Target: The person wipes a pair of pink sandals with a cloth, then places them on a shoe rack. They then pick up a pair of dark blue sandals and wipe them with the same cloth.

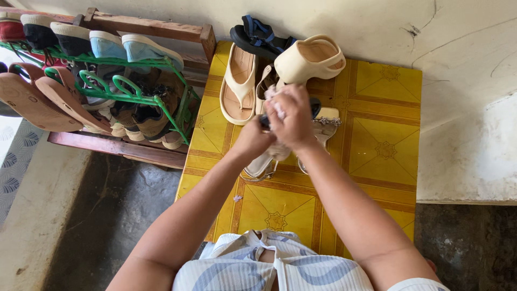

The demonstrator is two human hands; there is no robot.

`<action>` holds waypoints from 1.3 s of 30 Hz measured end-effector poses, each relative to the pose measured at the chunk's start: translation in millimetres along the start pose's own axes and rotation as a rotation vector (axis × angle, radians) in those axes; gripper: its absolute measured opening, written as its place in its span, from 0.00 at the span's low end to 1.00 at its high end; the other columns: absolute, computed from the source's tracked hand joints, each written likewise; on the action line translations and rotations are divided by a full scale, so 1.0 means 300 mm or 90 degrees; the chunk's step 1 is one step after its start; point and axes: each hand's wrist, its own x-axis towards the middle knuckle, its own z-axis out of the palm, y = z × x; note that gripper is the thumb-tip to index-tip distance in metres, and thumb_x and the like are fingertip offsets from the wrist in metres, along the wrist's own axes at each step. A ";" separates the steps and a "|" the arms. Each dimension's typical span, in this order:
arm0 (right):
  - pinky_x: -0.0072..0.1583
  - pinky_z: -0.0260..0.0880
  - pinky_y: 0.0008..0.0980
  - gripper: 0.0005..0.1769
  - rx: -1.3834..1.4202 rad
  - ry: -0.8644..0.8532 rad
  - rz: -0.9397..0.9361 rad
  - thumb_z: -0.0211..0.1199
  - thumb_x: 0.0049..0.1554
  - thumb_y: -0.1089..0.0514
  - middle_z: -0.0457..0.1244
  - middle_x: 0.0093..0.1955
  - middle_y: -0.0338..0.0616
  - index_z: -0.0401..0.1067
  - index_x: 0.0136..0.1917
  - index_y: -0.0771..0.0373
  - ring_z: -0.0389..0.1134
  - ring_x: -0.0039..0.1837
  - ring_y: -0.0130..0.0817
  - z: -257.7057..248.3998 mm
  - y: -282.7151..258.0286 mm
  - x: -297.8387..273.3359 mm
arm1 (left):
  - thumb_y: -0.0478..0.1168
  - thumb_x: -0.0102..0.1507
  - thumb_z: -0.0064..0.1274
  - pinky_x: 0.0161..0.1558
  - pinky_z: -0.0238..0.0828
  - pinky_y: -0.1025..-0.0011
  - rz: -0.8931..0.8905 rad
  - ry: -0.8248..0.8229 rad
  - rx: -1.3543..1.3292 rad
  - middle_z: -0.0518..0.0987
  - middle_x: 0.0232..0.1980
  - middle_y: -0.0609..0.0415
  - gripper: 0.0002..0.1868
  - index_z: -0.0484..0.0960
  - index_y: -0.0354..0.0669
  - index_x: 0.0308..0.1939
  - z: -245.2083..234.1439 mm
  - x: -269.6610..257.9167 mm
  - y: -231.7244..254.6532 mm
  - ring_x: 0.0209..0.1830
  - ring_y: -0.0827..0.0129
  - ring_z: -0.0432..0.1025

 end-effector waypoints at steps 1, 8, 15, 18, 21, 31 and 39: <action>0.59 0.68 0.40 0.11 0.024 -0.017 -0.009 0.67 0.61 0.54 0.65 0.51 0.49 0.74 0.44 0.64 0.65 0.55 0.42 0.011 -0.034 -0.015 | 0.43 0.58 0.56 0.51 0.78 0.62 0.002 0.046 0.052 0.84 0.53 0.38 0.27 0.74 0.38 0.61 -0.010 0.000 -0.017 0.50 0.54 0.81; 0.72 0.65 0.45 0.15 0.169 -0.160 0.027 0.60 0.67 0.55 0.66 0.65 0.46 0.75 0.63 0.63 0.66 0.68 0.45 0.093 -0.114 -0.140 | 0.37 0.63 0.53 0.51 0.78 0.58 0.256 0.231 0.061 0.84 0.48 0.41 0.14 0.80 0.35 0.52 -0.043 -0.030 -0.164 0.49 0.51 0.81; 0.78 0.49 0.56 0.19 -0.155 -0.218 0.127 0.61 0.63 0.59 0.63 0.75 0.35 0.76 0.67 0.48 0.58 0.78 0.51 0.074 0.146 -0.248 | 0.32 0.55 0.59 0.53 0.73 0.56 0.258 0.225 0.158 0.80 0.50 0.37 0.31 0.72 0.36 0.64 -0.086 -0.122 -0.223 0.50 0.44 0.76; 0.76 0.43 0.61 0.16 -0.223 -0.234 0.317 0.62 0.60 0.59 0.62 0.74 0.38 0.77 0.62 0.50 0.55 0.78 0.51 0.052 0.232 -0.246 | 0.30 0.55 0.59 0.53 0.72 0.56 0.284 0.237 0.149 0.80 0.52 0.35 0.28 0.74 0.36 0.60 -0.092 -0.145 -0.242 0.53 0.43 0.75; 0.79 0.49 0.50 0.13 -0.057 -0.135 0.346 0.61 0.65 0.55 0.62 0.74 0.36 0.75 0.63 0.50 0.54 0.80 0.49 0.057 0.218 -0.202 | 0.29 0.54 0.56 0.53 0.72 0.56 0.258 0.221 0.138 0.79 0.53 0.35 0.27 0.73 0.37 0.58 -0.091 -0.125 -0.247 0.54 0.43 0.74; 0.78 0.42 0.62 0.20 -0.060 -0.299 0.085 0.48 0.68 0.45 0.65 0.71 0.40 0.79 0.61 0.49 0.57 0.77 0.49 0.156 -0.021 -0.217 | 0.33 0.60 0.53 0.56 0.73 0.55 0.196 0.136 0.173 0.81 0.53 0.36 0.24 0.74 0.41 0.61 -0.040 -0.101 -0.268 0.54 0.43 0.76; 0.75 0.56 0.51 0.15 -0.152 -0.198 0.244 0.55 0.69 0.53 0.62 0.75 0.42 0.79 0.53 0.63 0.57 0.77 0.58 0.158 0.293 -0.228 | 0.30 0.60 0.53 0.55 0.72 0.56 0.216 0.138 0.148 0.80 0.56 0.38 0.28 0.72 0.43 0.66 -0.054 -0.131 -0.230 0.55 0.43 0.75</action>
